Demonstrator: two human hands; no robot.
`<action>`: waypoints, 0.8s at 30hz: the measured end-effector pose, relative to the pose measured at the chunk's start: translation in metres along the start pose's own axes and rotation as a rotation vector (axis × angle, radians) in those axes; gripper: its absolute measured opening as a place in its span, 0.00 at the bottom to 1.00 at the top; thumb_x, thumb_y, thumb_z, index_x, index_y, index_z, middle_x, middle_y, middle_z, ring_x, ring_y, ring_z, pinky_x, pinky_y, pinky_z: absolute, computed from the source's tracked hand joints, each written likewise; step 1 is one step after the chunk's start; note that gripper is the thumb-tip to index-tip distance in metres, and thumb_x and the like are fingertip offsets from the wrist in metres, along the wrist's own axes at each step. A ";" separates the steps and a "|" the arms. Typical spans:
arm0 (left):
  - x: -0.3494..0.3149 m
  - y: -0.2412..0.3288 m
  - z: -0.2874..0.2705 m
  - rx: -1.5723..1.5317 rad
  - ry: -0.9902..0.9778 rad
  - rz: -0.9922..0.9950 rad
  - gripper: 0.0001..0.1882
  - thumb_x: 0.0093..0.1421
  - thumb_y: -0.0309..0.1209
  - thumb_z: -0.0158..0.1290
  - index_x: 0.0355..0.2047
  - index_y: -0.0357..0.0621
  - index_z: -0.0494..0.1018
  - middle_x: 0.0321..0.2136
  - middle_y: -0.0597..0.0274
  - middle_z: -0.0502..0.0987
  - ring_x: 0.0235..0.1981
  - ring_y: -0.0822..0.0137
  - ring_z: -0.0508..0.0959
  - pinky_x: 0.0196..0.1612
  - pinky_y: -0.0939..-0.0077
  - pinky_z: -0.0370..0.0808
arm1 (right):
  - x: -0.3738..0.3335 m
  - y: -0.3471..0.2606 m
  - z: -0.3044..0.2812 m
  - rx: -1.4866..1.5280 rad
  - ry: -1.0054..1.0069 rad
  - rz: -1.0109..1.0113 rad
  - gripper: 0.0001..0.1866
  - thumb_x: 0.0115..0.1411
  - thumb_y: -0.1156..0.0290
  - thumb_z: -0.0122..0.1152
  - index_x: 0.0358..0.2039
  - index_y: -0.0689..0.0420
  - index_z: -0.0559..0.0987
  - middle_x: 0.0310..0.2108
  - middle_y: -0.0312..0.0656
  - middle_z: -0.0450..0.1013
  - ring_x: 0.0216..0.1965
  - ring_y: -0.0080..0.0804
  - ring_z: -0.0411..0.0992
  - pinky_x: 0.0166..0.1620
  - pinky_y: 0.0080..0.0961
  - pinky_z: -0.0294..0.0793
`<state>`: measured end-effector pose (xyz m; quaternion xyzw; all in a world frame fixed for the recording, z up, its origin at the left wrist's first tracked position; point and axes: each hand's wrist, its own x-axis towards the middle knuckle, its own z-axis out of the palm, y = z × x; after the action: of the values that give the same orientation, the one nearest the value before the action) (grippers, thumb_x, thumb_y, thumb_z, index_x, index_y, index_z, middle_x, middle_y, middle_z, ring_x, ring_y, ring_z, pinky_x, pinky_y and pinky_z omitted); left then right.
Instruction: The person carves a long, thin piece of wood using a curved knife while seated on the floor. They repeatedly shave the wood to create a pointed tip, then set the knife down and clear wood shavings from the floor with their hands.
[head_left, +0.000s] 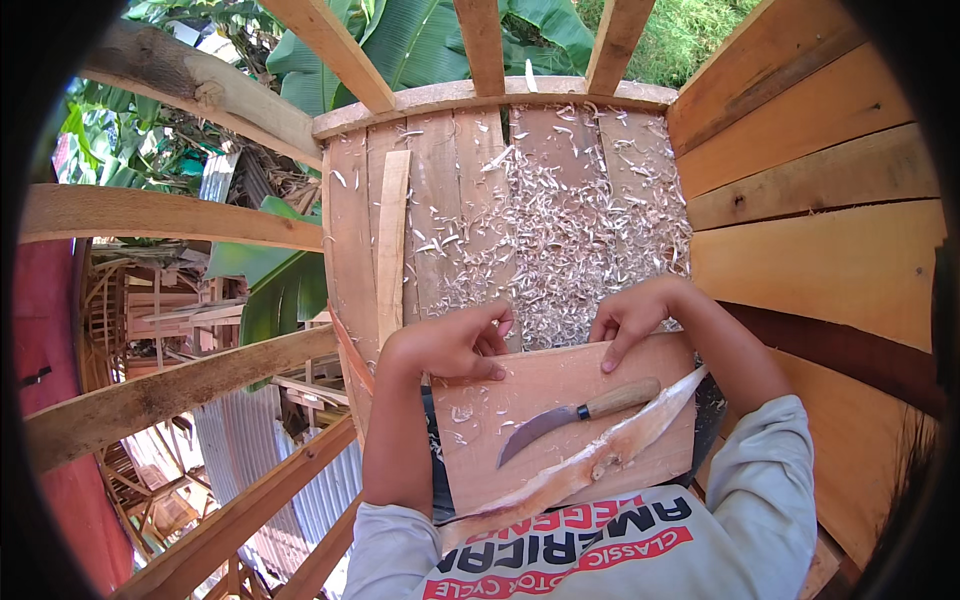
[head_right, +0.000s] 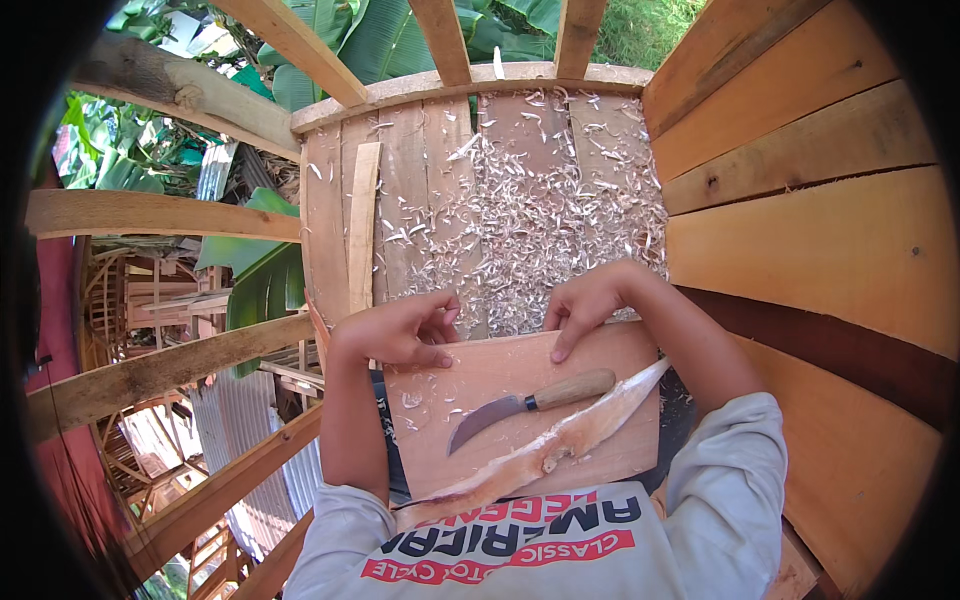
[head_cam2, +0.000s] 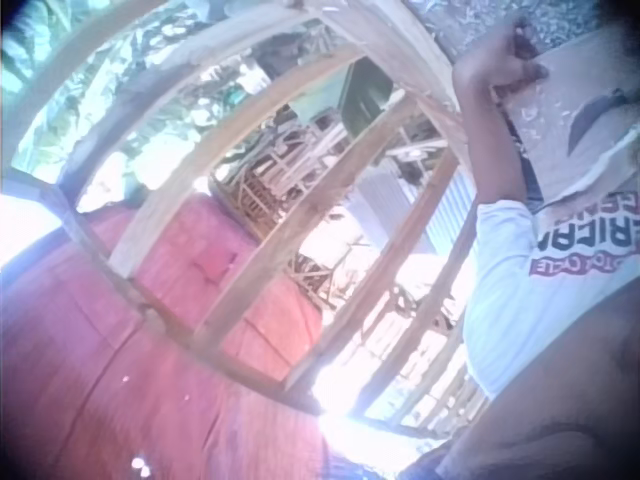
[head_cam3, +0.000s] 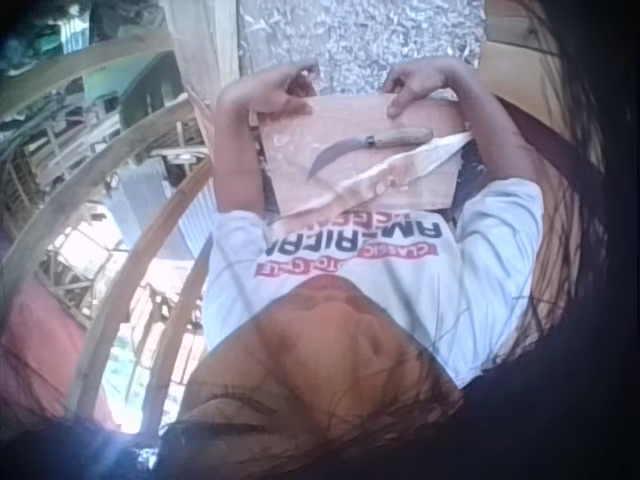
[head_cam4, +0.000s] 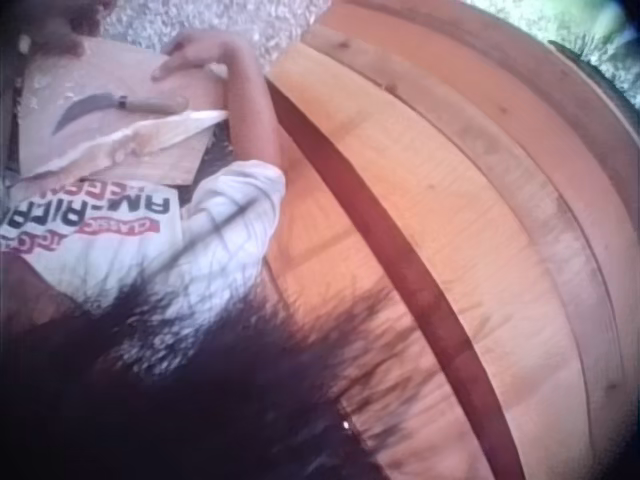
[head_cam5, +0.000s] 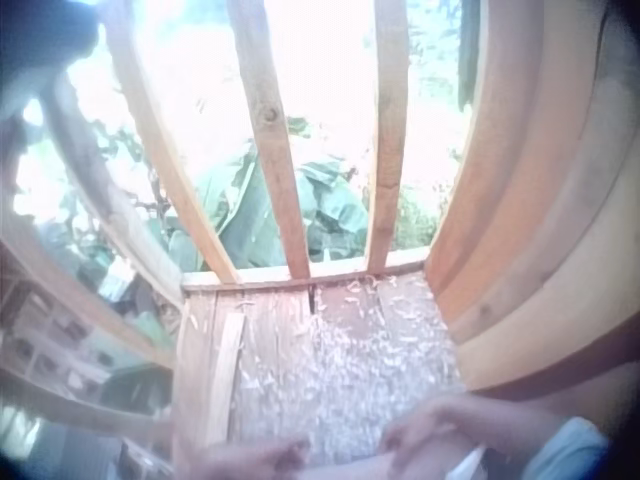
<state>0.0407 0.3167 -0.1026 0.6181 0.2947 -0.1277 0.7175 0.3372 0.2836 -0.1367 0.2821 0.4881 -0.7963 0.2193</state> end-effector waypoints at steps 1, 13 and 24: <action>0.000 -0.001 -0.001 -0.006 0.020 0.014 0.24 0.50 0.27 0.65 0.38 0.43 0.59 0.36 0.55 0.77 0.35 0.72 0.76 0.37 0.74 0.75 | -0.002 -0.001 -0.001 -0.010 0.019 0.008 0.21 0.56 0.64 0.67 0.45 0.65 0.78 0.36 0.41 0.79 0.34 0.20 0.76 0.37 0.18 0.76; 0.000 0.026 -0.005 -0.040 -0.030 -0.229 0.28 0.49 0.28 0.65 0.46 0.42 0.62 0.35 0.60 0.74 0.31 0.74 0.75 0.26 0.79 0.73 | -0.009 -0.009 0.010 -0.143 0.125 0.062 0.25 0.47 0.55 0.73 0.42 0.58 0.81 0.33 0.40 0.79 0.33 0.26 0.77 0.37 0.24 0.76; -0.002 0.024 -0.002 0.108 -0.146 -0.113 0.27 0.46 0.31 0.68 0.43 0.41 0.67 0.35 0.57 0.77 0.30 0.71 0.78 0.33 0.77 0.75 | -0.018 -0.027 0.048 -0.310 0.265 0.043 0.31 0.40 0.57 0.77 0.43 0.60 0.78 0.37 0.48 0.78 0.40 0.39 0.76 0.44 0.30 0.74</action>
<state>0.0521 0.3237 -0.0821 0.6275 0.2686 -0.2284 0.6942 0.3225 0.2532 -0.0903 0.3576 0.6232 -0.6628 0.2109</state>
